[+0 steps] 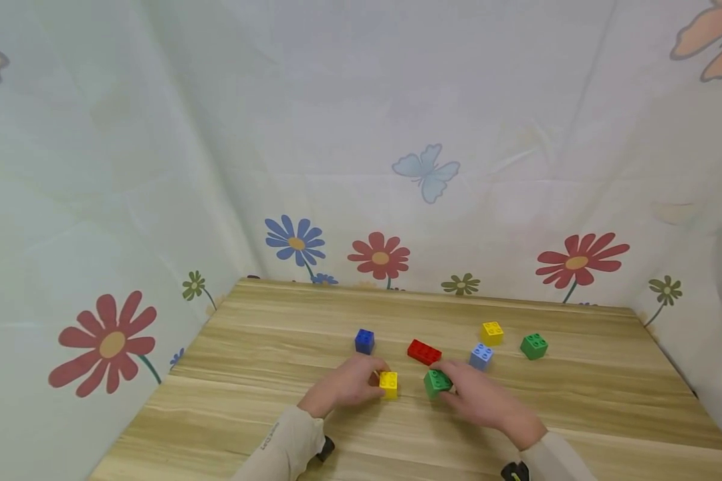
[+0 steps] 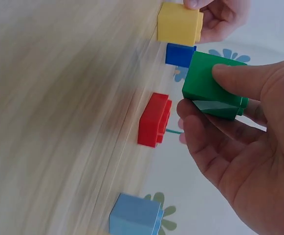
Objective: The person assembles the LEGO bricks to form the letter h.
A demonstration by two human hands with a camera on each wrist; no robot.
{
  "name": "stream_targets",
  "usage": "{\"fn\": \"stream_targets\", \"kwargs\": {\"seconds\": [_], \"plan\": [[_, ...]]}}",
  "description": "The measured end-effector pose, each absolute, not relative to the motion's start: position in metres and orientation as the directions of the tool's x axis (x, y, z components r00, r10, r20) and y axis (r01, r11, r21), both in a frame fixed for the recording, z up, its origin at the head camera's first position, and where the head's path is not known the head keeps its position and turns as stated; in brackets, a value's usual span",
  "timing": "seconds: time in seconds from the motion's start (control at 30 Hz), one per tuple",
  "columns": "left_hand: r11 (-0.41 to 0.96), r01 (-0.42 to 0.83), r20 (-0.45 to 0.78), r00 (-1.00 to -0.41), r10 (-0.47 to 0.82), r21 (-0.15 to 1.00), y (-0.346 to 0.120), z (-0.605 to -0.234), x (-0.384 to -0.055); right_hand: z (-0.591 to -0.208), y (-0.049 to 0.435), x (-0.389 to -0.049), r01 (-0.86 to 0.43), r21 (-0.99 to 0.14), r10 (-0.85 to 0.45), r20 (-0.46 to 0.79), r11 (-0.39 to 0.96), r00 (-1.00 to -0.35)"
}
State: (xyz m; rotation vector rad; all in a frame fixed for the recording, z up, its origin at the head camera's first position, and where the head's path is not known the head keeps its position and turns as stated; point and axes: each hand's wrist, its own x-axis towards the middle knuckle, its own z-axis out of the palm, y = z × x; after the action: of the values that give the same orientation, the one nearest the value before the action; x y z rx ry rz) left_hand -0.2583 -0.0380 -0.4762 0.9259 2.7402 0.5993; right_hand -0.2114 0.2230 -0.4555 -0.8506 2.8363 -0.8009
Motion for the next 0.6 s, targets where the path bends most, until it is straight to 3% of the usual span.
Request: {"fn": "stream_targets", "kwargs": {"seconds": [0.6], "plan": [[0.703,0.534,-0.043,-0.781,0.623,0.470,-0.039,-0.476,-0.261,-0.451,0.190,-0.214,-0.539,-0.489,-0.543,0.150,0.686,-0.826]]}}
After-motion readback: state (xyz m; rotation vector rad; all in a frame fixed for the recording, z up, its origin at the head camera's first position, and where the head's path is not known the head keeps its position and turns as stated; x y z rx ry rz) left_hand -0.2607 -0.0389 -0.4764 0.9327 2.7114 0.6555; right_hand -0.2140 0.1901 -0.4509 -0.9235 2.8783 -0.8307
